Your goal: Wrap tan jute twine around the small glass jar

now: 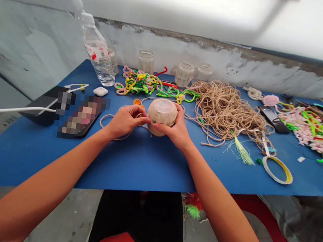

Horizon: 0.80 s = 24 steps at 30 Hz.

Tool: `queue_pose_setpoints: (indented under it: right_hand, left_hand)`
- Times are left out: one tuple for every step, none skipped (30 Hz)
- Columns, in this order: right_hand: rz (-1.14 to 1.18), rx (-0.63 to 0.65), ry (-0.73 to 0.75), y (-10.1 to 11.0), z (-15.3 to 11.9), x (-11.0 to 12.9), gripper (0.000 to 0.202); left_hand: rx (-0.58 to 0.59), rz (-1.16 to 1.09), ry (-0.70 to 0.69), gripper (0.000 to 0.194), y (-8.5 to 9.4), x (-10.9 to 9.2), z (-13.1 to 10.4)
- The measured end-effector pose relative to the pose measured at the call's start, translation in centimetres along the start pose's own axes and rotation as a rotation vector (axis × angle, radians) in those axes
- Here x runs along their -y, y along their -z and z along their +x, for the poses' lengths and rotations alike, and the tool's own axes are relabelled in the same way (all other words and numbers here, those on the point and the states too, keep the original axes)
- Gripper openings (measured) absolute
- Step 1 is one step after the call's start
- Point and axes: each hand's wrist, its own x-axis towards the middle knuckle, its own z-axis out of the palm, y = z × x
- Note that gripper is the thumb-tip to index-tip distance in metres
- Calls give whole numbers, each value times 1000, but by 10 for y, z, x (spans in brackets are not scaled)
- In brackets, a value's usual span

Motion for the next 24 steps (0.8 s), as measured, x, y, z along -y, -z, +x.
queue_pose_setpoints:
  right_hand:
    - [-1,2,4,0,0,-1,101]
    - [-1,3,9,0,0,-2,101]
    - [-2,6,14,1,0,-3,100]
    - [-3,8,20,1,0,-4,100]
    - [-4,8,26,1,1,-5,99]
    - [-6,10,31,2,1,-6,98]
    - [-8,13,35,2,1,-6,98]
    - [-9,15,38,3,1,-7,97]
    - [-10,16,42,3,1,-7,98]
    - [-12,18,46,3,1,-8,98]
    - [-14,21,48,3,1,-8,99]
    - [-17,23,49,3,1,-8,100]
    - [-23,27,49,3,2,-8,102]
    - [-28,29,50,3,2,-8,102]
    - [-32,31,51,3,2,-8,103]
    - [-33,32,56,3,2,-8,103]
    - [-33,31,62,3,2,-8,102]
    - [-34,30,68,3,2,-8,102]
    - [-35,28,72,3,2,-8,102]
    - [-38,29,72,3,2,-8,102]
    - [-41,29,70,3,2,-7,102]
    - [-45,29,67,3,2,-7,102]
    - [-48,29,64,3,2,-7,103]
    - [-50,28,63,3,2,-7,103]
  left_hand:
    - [6,1,2,46,1,-1,0]
    - [8,4,4,46,2,-1,0]
    - [6,7,7,46,2,-2,0]
    - [3,7,10,47,3,-3,0]
    - [0,4,13,47,4,-4,0]
    - [-1,-5,16,47,5,-4,0]
    - [2,-16,18,47,6,-4,0]
    - [7,-27,18,46,6,-4,0]
    - [14,-35,18,45,7,-3,1]
    - [21,-41,16,44,7,-3,1]
    - [29,-43,14,43,7,-2,1]
    - [38,-43,14,42,7,-1,1]
    - [48,-44,16,41,8,0,2]
    - [58,-46,20,41,8,0,2]
    - [66,-49,26,42,8,0,2]
    - [72,-52,34,42,8,0,2]
    - [76,-56,44,42,8,0,2]
    - [77,-60,53,43,8,0,2]
    - [76,-66,63,43,8,0,2]
    - [76,-72,73,43,9,0,2]
    - [77,-80,82,44,9,-1,2]
    - [81,-88,90,44,9,-1,2]
    - [85,-95,95,44,9,-1,2]
    - [88,-98,98,45,9,-1,1]
